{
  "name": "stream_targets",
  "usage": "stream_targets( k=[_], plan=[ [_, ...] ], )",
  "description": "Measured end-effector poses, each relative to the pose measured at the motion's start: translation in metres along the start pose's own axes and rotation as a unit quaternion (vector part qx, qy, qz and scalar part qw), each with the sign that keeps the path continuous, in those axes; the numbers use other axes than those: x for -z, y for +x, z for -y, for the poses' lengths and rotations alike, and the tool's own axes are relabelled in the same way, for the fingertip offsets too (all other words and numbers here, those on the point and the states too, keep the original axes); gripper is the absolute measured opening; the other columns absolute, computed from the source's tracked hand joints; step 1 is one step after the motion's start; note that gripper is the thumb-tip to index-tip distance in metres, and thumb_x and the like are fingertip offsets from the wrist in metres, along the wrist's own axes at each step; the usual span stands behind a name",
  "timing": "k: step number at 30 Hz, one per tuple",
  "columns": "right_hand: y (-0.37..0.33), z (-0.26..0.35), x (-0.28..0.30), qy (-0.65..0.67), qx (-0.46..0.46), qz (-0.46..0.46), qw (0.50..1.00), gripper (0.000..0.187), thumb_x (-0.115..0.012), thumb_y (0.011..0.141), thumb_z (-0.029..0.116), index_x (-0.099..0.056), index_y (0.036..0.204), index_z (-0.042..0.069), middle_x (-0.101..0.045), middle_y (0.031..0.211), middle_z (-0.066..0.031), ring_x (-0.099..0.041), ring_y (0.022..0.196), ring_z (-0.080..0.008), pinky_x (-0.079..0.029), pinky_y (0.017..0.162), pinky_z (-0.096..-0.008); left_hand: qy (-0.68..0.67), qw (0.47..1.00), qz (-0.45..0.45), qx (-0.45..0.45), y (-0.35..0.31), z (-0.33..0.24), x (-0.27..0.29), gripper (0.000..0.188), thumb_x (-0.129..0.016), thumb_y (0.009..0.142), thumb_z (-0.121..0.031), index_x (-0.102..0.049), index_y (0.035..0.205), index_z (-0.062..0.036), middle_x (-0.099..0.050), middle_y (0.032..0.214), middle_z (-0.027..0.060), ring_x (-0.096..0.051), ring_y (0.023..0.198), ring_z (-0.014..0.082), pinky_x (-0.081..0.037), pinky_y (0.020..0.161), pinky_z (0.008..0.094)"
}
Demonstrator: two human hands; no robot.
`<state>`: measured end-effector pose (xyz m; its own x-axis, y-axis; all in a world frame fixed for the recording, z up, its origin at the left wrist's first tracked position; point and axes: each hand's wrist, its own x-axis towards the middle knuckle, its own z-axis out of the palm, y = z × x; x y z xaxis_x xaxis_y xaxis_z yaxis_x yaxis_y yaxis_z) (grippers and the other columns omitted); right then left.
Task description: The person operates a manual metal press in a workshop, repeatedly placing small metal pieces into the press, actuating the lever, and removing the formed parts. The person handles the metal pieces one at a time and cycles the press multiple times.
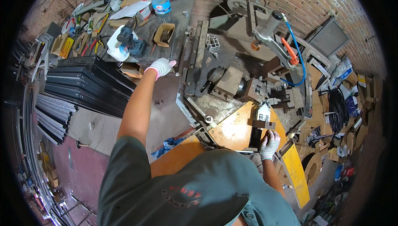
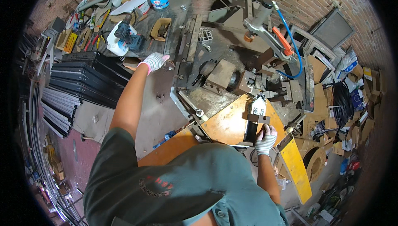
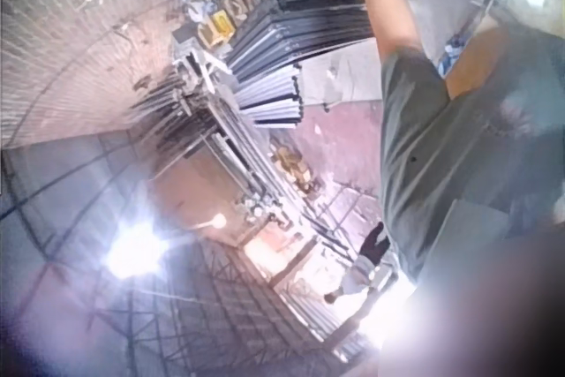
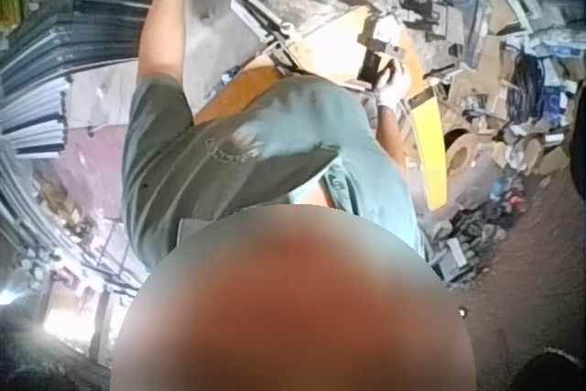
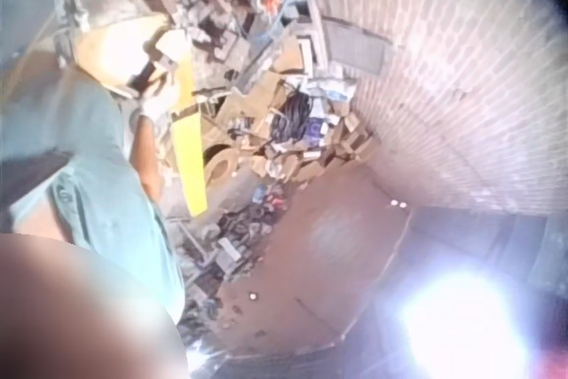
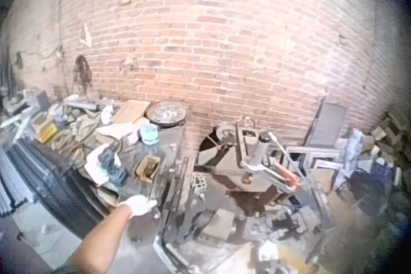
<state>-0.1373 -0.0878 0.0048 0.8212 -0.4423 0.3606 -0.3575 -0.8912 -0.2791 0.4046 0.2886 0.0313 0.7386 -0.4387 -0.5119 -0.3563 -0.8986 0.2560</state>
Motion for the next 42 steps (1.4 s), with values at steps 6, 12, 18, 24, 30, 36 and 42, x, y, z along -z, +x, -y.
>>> stream_targets(
  k=[6,12,18,24,30,36,42],
  plan=[
    [0.004,0.012,0.008,-0.008,-0.028,-0.030,0.999,0.037,-0.066,0.078,0.005,-0.064,0.115,0.006,-0.063,0.115,-0.0200,-0.057,0.107,-0.0405,-0.045,0.096,-0.0510,-0.190,0.979,0.067,0.040,0.003,0.018,-0.005,0.065,-0.044,0.102,-0.060,-0.070,0.104,-0.0003,-0.069,0.090,0.0156,-0.066,0.074,0.0305,-0.048,0.066,0.0488],
    [0.008,0.010,0.017,0.018,-0.038,-0.015,0.999,0.030,-0.067,0.078,0.009,-0.065,0.107,0.008,-0.064,0.108,-0.0163,-0.058,0.100,-0.0387,-0.046,0.089,-0.0488,-0.209,0.972,0.096,0.045,0.025,0.033,-0.004,0.059,-0.050,0.100,-0.062,-0.064,0.088,-0.0060,-0.055,0.060,0.0065,-0.047,0.042,0.0223,-0.040,0.041,0.0395],
    [0.007,0.005,0.017,0.044,-0.054,0.016,0.997,0.026,-0.065,0.081,0.012,-0.065,0.107,0.009,-0.063,0.105,-0.0151,-0.059,0.096,-0.0372,-0.046,0.086,-0.0484,-0.367,0.919,0.072,0.121,0.028,0.042,-0.013,0.046,-0.059,0.098,-0.059,-0.068,0.103,-0.0135,-0.064,0.083,0.0002,-0.062,0.073,0.0182,-0.059,0.066,0.0371],
    [0.002,0.002,0.016,0.027,-0.056,0.005,0.998,0.027,-0.065,0.081,0.015,-0.066,0.107,0.007,-0.064,0.106,-0.0154,-0.060,0.097,-0.0369,-0.047,0.087,-0.0473,-0.467,0.876,0.003,0.121,0.040,0.062,-0.022,0.043,-0.060,0.097,-0.057,-0.063,0.097,-0.0148,-0.060,0.073,0.0020,-0.057,0.056,0.0213,-0.056,0.057,0.0382],
    [0.003,-0.001,0.014,0.042,-0.070,0.024,0.996,0.025,-0.066,0.081,0.014,-0.067,0.105,0.006,-0.065,0.105,-0.0154,-0.060,0.097,-0.0365,-0.048,0.087,-0.0469,-0.528,0.802,-0.221,0.171,-0.007,0.093,0.036,0.046,-0.058,0.095,-0.063,-0.051,0.080,-0.0206,-0.043,0.061,-0.0020,-0.042,0.047,0.0160,-0.034,0.042,0.0332],
    [-0.001,-0.004,0.010,0.053,-0.051,-0.010,0.997,0.019,-0.067,0.081,0.013,-0.067,0.099,0.006,-0.065,0.098,-0.0141,-0.061,0.093,-0.0359,-0.048,0.084,-0.0462,-0.461,0.828,-0.318,-0.027,-0.096,0.026,0.038,0.043,-0.055,0.103,-0.052,-0.049,0.079,-0.0164,-0.039,0.057,-0.0044,-0.036,0.042,0.0082,-0.029,0.038,0.0270],
    [0.027,0.016,0.019,0.207,-0.250,-0.087,0.942,0.018,-0.064,0.088,0.008,-0.069,0.104,0.005,-0.067,0.107,-0.0158,-0.062,0.103,-0.0355,-0.049,0.095,-0.0434,-0.224,0.914,-0.296,-0.163,-0.205,-0.095,0.022,0.036,-0.064,0.100,-0.034,-0.055,0.076,-0.0082,-0.050,0.061,0.0031,-0.049,0.055,0.0159,-0.040,0.053,0.0304]
  ],
)
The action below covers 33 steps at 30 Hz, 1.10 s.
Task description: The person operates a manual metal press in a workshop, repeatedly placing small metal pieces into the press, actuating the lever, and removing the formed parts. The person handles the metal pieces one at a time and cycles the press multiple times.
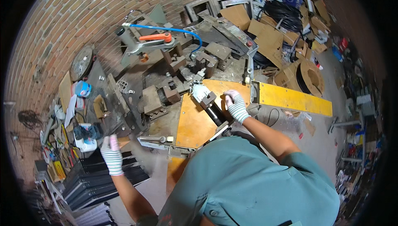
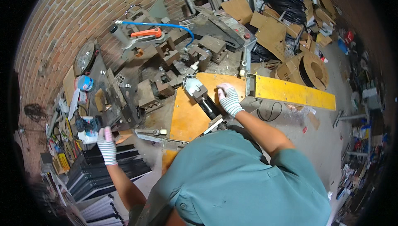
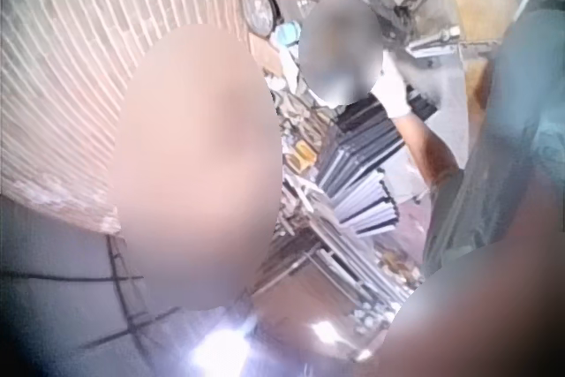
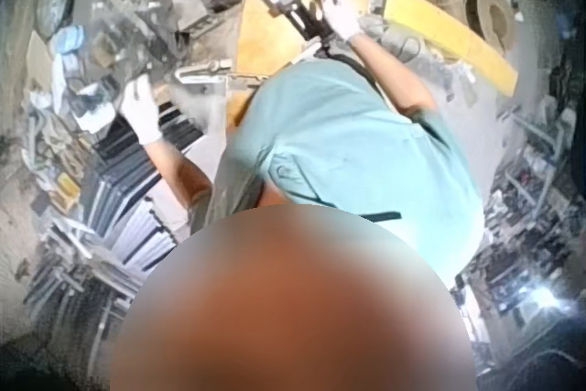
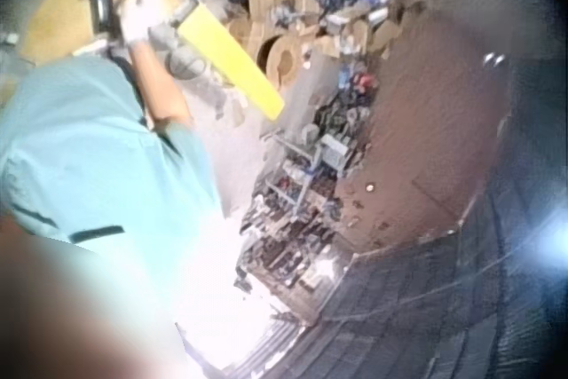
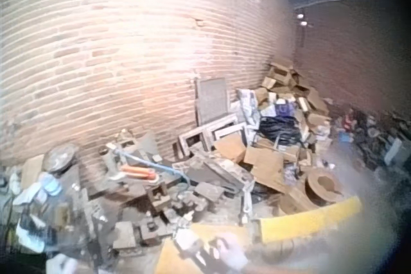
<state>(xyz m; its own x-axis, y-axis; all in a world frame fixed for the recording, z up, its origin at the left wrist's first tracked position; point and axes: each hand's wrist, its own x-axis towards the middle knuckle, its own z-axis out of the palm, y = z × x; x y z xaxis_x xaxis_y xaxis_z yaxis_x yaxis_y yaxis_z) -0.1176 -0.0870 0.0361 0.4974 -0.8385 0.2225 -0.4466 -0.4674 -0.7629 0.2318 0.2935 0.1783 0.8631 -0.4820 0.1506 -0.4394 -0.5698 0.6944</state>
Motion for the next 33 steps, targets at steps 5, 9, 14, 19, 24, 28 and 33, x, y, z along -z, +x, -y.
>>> stream_targets(
  k=[5,9,14,19,24,28,33],
  plan=[
    [-0.006,0.130,0.039,0.009,0.262,-0.004,0.965,0.040,-0.068,0.079,0.004,-0.064,0.119,0.006,-0.064,0.121,-0.0174,-0.059,0.113,-0.0366,-0.047,0.099,-0.0468,0.041,0.953,0.169,-0.249,-0.052,-0.102,-0.025,0.016,-0.079,0.085,-0.022,-0.074,0.091,-0.0083,-0.070,0.084,0.0070,-0.070,0.073,0.0264,-0.056,0.063,0.0368],
    [-0.012,0.214,0.039,0.022,0.402,0.274,0.874,0.043,-0.067,0.079,0.012,-0.063,0.122,0.006,-0.064,0.119,-0.0192,-0.060,0.107,-0.0396,-0.047,0.094,-0.0503,0.054,0.921,0.286,-0.260,-0.068,-0.144,-0.057,0.042,-0.071,0.088,-0.050,-0.068,0.082,-0.0089,-0.066,0.076,0.0125,-0.068,0.073,0.0343,-0.054,0.063,0.0441],
    [-0.019,0.220,0.036,0.016,0.204,0.428,0.880,0.033,-0.055,0.099,0.024,-0.067,0.120,0.002,-0.072,0.094,-0.0214,-0.070,0.087,-0.0378,-0.055,0.080,-0.0430,-0.027,0.924,0.318,-0.212,-0.063,-0.139,-0.069,0.042,-0.062,0.094,-0.050,-0.067,0.088,-0.0089,-0.066,0.075,0.0142,-0.068,0.073,0.0359,-0.054,0.068,0.0451],
    [-0.029,0.193,0.048,0.035,0.072,0.382,0.921,0.037,-0.053,0.103,0.031,-0.071,0.115,0.001,-0.075,0.101,-0.0181,-0.073,0.089,-0.0309,-0.057,0.082,-0.0385,-0.268,0.963,0.006,-0.017,-0.022,-0.024,-0.063,0.027,-0.060,0.102,-0.030,-0.064,0.092,-0.0053,-0.062,0.076,0.0042,-0.058,0.068,0.0139,-0.049,0.063,0.0305],
    [-0.033,0.176,0.036,0.100,-0.044,0.295,0.949,0.039,-0.052,0.106,0.031,-0.071,0.112,-0.003,-0.055,0.064,-0.0007,-0.051,0.059,-0.0084,-0.045,0.058,-0.0273,-0.047,0.981,-0.046,0.181,0.040,0.116,-0.089,0.048,-0.043,0.108,-0.040,-0.061,0.126,0.0005,-0.068,0.118,0.0216,-0.064,0.108,0.0348,-0.048,0.097,0.0389],
    [-0.036,0.173,0.029,0.104,-0.106,0.311,0.939,0.044,-0.050,0.108,0.035,-0.070,0.115,-0.003,-0.052,0.064,0.0022,-0.046,0.057,-0.0070,-0.039,0.054,-0.0252,-0.086,0.977,0.086,0.173,0.045,0.150,-0.122,0.063,-0.041,0.107,-0.045,-0.050,0.142,0.0078,-0.054,0.145,0.0263,-0.046,0.140,0.0375,-0.035,0.117,0.0361],
    [-0.037,0.174,0.027,0.140,-0.169,0.285,0.933,0.046,-0.048,0.108,0.041,-0.063,0.086,0.003,-0.049,0.059,0.0018,-0.043,0.054,-0.0061,-0.035,0.050,-0.0255,-0.071,0.977,0.109,0.172,0.054,0.153,-0.120,0.069,-0.039,0.107,-0.049,-0.050,0.141,0.0102,-0.052,0.146,0.0273,-0.046,0.140,0.0374,-0.034,0.118,0.0365]
  ],
)
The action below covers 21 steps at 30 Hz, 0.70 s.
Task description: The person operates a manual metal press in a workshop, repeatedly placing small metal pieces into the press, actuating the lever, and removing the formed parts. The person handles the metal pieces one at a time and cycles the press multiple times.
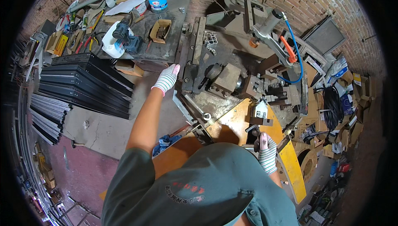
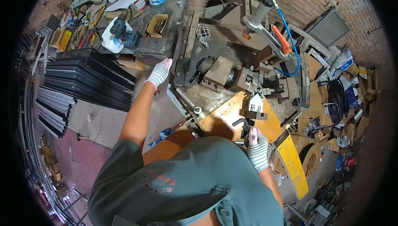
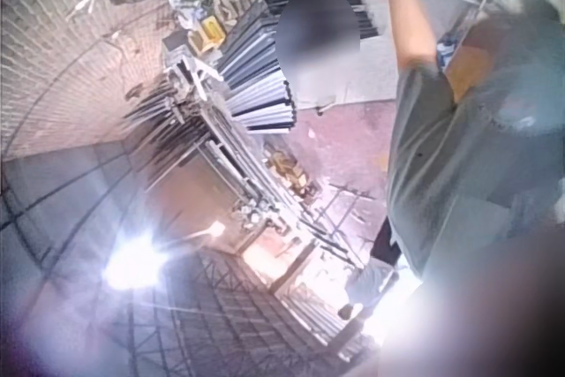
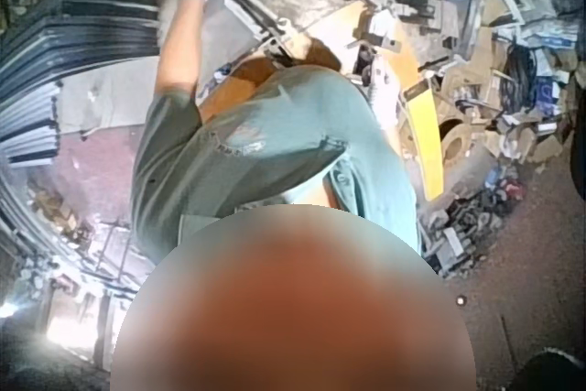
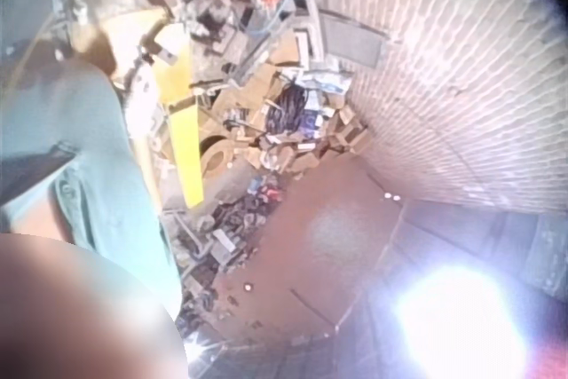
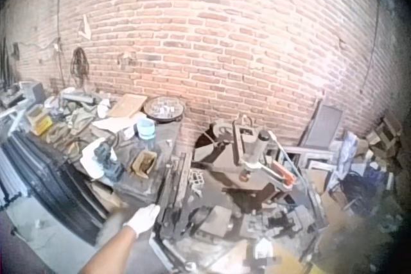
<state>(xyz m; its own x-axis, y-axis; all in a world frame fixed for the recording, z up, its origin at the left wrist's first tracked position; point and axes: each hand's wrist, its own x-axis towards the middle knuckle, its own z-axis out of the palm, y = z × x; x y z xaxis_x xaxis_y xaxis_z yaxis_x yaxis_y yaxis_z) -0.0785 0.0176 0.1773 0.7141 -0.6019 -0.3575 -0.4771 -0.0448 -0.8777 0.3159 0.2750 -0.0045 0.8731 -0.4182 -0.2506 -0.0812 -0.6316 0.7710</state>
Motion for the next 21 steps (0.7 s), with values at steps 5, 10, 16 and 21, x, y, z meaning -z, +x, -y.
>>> stream_targets(
  k=[5,10,16,21],
  plan=[
    [-0.001,-0.004,0.002,0.030,0.008,-0.002,1.000,0.047,-0.048,0.108,0.042,-0.056,0.078,0.006,-0.047,0.058,0.0018,-0.041,0.052,-0.0065,-0.033,0.050,-0.0256,0.024,0.999,0.026,0.001,0.006,0.003,0.006,0.068,-0.032,0.107,-0.050,-0.052,0.142,0.0050,-0.054,0.146,0.0241,-0.048,0.138,0.0375,-0.037,0.115,0.0392],
    [-0.014,-0.009,0.014,0.049,-0.021,-0.017,0.998,0.048,-0.049,0.107,0.042,-0.057,0.078,0.006,-0.050,0.061,0.0010,-0.043,0.056,-0.0073,-0.035,0.052,-0.0266,-0.212,0.970,0.020,0.114,0.012,0.025,-0.006,0.059,-0.041,0.103,-0.057,-0.053,0.125,-0.0038,-0.053,0.117,0.0155,-0.050,0.105,0.0312,-0.038,0.089,0.0361],
    [-0.026,-0.028,0.029,0.007,0.023,-0.058,0.998,0.040,-0.052,0.106,0.039,-0.063,0.087,0.006,-0.052,0.069,0.0021,-0.045,0.065,-0.0086,-0.041,0.060,-0.0264,-0.353,0.912,0.087,0.190,0.018,0.047,-0.006,0.055,-0.049,0.097,-0.070,-0.040,0.070,-0.0225,-0.032,0.052,-0.0052,-0.027,0.038,0.0114,-0.022,0.037,0.0303],
    [-0.028,-0.043,0.034,0.167,-0.042,-0.027,0.985,0.040,-0.052,0.107,0.038,-0.061,0.080,0.010,-0.051,0.063,0.0040,-0.043,0.058,-0.0051,-0.038,0.054,-0.0237,-0.312,0.917,0.057,0.242,0.021,0.039,0.001,0.055,-0.048,0.099,-0.067,-0.035,0.068,-0.0231,-0.029,0.052,-0.0053,-0.025,0.037,0.0140,-0.019,0.037,0.0316]
  ],
)
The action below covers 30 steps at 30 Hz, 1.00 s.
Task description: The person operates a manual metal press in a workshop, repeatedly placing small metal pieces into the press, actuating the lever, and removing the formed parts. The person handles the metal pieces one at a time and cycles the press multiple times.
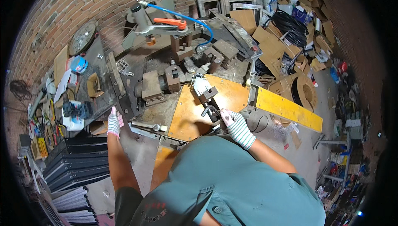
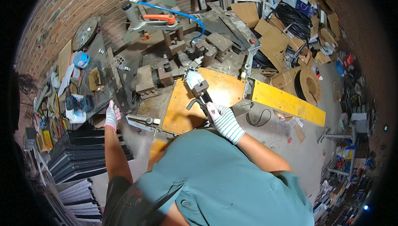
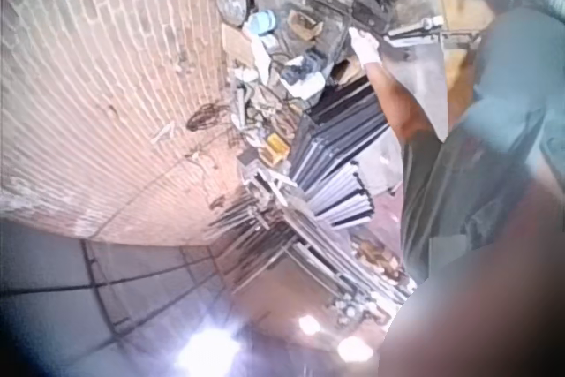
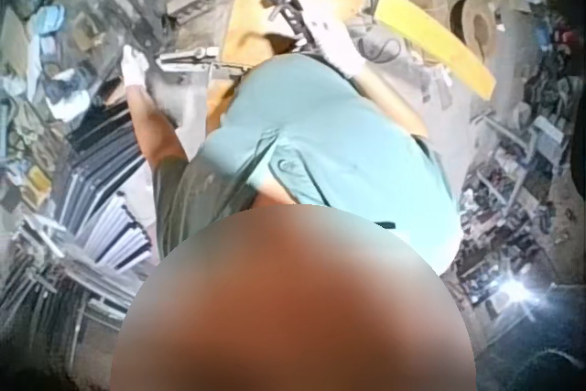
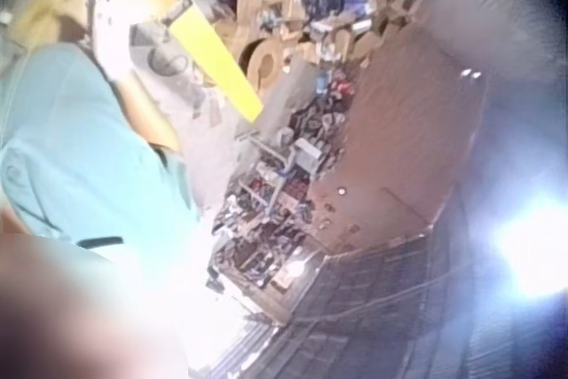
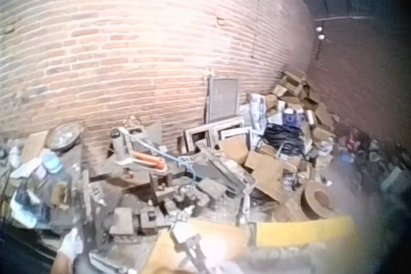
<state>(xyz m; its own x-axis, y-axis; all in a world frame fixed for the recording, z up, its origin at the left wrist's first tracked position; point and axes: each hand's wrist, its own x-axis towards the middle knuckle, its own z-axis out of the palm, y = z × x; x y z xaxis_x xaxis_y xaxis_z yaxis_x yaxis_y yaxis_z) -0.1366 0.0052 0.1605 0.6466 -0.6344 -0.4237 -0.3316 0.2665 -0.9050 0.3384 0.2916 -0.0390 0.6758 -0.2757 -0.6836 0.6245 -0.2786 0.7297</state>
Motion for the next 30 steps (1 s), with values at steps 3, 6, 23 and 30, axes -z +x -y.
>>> stream_targets(
  k=[3,6,23,30],
  plan=[
    [-0.002,0.000,0.006,-0.021,-0.021,-0.019,0.999,0.039,-0.052,0.107,0.038,-0.062,0.081,0.010,-0.050,0.061,0.0041,-0.043,0.055,-0.0058,-0.037,0.052,-0.0238,-0.007,1.000,-0.004,0.028,-0.004,-0.006,-0.003,0.052,-0.049,0.099,-0.065,-0.040,0.072,-0.0220,-0.029,0.055,-0.0056,-0.025,0.039,0.0134,-0.019,0.039,0.0316],
    [-0.001,0.003,0.011,-0.012,0.010,-0.027,1.000,0.039,-0.052,0.107,0.038,-0.062,0.081,0.010,-0.051,0.060,0.0041,-0.042,0.053,-0.0061,-0.037,0.051,-0.0242,-0.004,0.998,-0.010,0.066,-0.007,-0.016,-0.002,0.049,-0.052,0.097,-0.065,-0.043,0.077,-0.0210,-0.029,0.057,-0.0057,-0.026,0.040,0.0131,-0.018,0.040,0.0314],
    [0.057,0.053,0.157,-0.029,0.148,-0.129,0.980,0.045,-0.060,0.104,0.025,-0.055,0.141,0.001,-0.065,0.089,-0.0033,-0.057,0.065,-0.0078,-0.050,0.063,-0.0254,-0.008,0.954,-0.165,-0.249,-0.144,-0.033,-0.068,0.043,-0.052,0.105,-0.047,-0.050,0.080,-0.0123,-0.042,0.054,0.0004,-0.039,0.038,0.0131,-0.032,0.035,0.0287],
    [0.172,0.056,0.270,-0.003,0.143,-0.203,0.969,0.042,-0.061,0.104,0.024,-0.057,0.144,0.014,-0.055,0.065,0.0002,-0.044,0.044,-0.0064,-0.037,0.043,-0.0238,-0.098,0.987,-0.005,-0.125,-0.210,0.010,-0.234,0.037,-0.057,0.104,-0.038,-0.050,0.077,-0.0138,-0.042,0.059,-0.0058,-0.041,0.047,0.0063,-0.032,0.043,0.0238]
  ],
)
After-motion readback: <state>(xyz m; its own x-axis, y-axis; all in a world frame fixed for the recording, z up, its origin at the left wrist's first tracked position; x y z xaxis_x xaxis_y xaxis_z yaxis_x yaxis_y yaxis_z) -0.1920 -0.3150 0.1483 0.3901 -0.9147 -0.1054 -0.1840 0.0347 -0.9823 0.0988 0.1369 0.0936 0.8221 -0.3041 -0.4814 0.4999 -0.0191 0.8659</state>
